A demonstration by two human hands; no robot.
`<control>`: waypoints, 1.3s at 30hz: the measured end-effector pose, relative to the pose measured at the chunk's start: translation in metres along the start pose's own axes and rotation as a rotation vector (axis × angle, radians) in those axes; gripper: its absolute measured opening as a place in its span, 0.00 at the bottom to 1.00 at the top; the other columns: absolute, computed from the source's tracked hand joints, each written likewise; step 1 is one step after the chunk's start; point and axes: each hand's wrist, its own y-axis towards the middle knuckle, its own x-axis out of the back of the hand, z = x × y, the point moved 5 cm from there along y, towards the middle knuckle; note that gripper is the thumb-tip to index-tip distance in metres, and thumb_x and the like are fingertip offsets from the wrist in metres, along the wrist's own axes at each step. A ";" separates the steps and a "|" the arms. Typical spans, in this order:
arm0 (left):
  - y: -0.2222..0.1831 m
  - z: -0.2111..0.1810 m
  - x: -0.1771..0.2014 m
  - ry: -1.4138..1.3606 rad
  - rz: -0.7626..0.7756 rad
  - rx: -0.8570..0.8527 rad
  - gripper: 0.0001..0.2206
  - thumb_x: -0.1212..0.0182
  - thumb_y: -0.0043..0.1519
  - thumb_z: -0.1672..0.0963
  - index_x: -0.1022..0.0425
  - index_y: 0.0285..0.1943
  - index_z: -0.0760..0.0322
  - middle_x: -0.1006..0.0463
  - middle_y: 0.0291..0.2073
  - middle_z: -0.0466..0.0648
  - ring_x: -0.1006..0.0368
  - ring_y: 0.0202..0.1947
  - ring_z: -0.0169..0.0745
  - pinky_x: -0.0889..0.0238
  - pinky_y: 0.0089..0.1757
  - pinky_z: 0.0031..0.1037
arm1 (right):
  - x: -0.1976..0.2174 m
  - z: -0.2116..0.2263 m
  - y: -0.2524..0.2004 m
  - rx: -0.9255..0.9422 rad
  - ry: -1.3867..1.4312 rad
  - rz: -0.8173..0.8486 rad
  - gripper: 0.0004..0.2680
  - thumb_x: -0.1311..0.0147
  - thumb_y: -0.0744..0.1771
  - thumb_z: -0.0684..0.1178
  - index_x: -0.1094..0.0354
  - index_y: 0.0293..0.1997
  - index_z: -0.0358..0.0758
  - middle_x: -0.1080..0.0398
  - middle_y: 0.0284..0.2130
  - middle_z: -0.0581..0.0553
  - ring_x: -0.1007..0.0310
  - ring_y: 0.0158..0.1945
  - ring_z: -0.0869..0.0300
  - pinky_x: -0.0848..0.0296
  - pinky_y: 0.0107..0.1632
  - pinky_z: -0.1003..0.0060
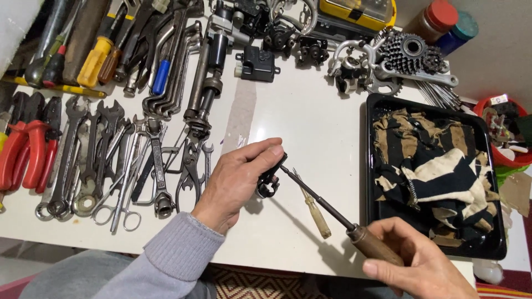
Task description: The person uses a small screwdriver to loosen and remove a screw from a black mechanical component. They then use a larger screwdriver to adjust an internal part and rotate a dial on the component. Finally, they wipe the component with a cloth.
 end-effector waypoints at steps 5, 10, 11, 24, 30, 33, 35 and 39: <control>-0.001 -0.002 0.001 0.026 0.017 -0.012 0.23 0.38 0.54 0.51 0.20 0.60 0.56 0.20 0.64 0.46 0.28 0.67 0.35 0.42 0.67 0.26 | 0.024 -0.042 0.034 0.138 0.200 0.219 0.06 0.35 0.64 0.35 0.30 0.35 0.23 0.39 0.19 0.34 0.42 0.18 0.49 0.47 0.23 0.58; -0.002 -0.006 0.000 0.022 0.010 -0.015 0.23 0.37 0.54 0.52 0.19 0.60 0.57 0.19 0.63 0.46 0.25 0.64 0.34 0.38 0.65 0.23 | 0.004 -0.020 0.017 0.017 0.246 0.134 0.13 0.45 0.68 0.39 0.18 0.42 0.08 0.37 0.18 0.28 0.45 0.17 0.49 0.55 0.22 0.60; -0.003 -0.005 0.000 0.022 0.008 0.003 0.23 0.37 0.54 0.51 0.19 0.60 0.56 0.19 0.63 0.46 0.24 0.64 0.34 0.38 0.65 0.23 | 0.002 -0.016 0.014 -0.019 0.212 0.074 0.12 0.41 0.64 0.32 0.20 0.52 0.18 0.31 0.30 0.27 0.36 0.30 0.44 0.47 0.35 0.58; -0.010 -0.013 0.000 0.147 -0.019 0.046 0.23 0.37 0.53 0.50 0.17 0.59 0.49 0.16 0.59 0.42 0.23 0.60 0.31 0.37 0.63 0.24 | -0.010 -0.007 0.004 -0.083 0.369 -0.035 0.18 0.52 0.67 0.25 0.23 0.63 0.19 0.18 0.50 0.17 0.23 0.51 0.34 0.35 0.56 0.52; -0.005 -0.005 0.001 0.210 0.025 -0.048 0.24 0.38 0.52 0.47 0.18 0.59 0.46 0.20 0.65 0.42 0.27 0.67 0.34 0.42 0.66 0.33 | 0.042 -0.070 0.063 0.102 0.343 0.303 0.04 0.36 0.64 0.31 0.26 0.38 0.18 0.38 0.22 0.34 0.43 0.20 0.48 0.47 0.30 0.56; -0.013 -0.013 -0.001 0.137 0.007 0.022 0.22 0.36 0.56 0.51 0.15 0.61 0.52 0.19 0.30 0.44 0.29 0.30 0.31 0.32 0.40 0.22 | 0.037 -0.069 0.060 0.170 0.466 0.508 0.08 0.44 0.66 0.38 0.31 0.35 0.15 0.38 0.21 0.33 0.43 0.20 0.51 0.49 0.27 0.58; -0.008 -0.010 0.002 0.164 0.002 -0.005 0.23 0.36 0.54 0.50 0.16 0.60 0.50 0.19 0.47 0.42 0.27 0.48 0.31 0.36 0.53 0.24 | 0.026 -0.061 0.054 0.138 0.340 0.304 0.09 0.43 0.66 0.36 0.21 0.39 0.11 0.31 0.23 0.29 0.38 0.23 0.48 0.46 0.30 0.59; -0.005 -0.005 -0.001 0.170 0.016 -0.031 0.23 0.36 0.53 0.49 0.17 0.58 0.50 0.18 0.63 0.42 0.26 0.66 0.31 0.40 0.65 0.26 | -0.009 -0.004 0.002 -0.131 0.307 -0.023 0.21 0.43 0.62 0.22 0.24 0.63 0.22 0.22 0.49 0.17 0.25 0.50 0.29 0.36 0.56 0.47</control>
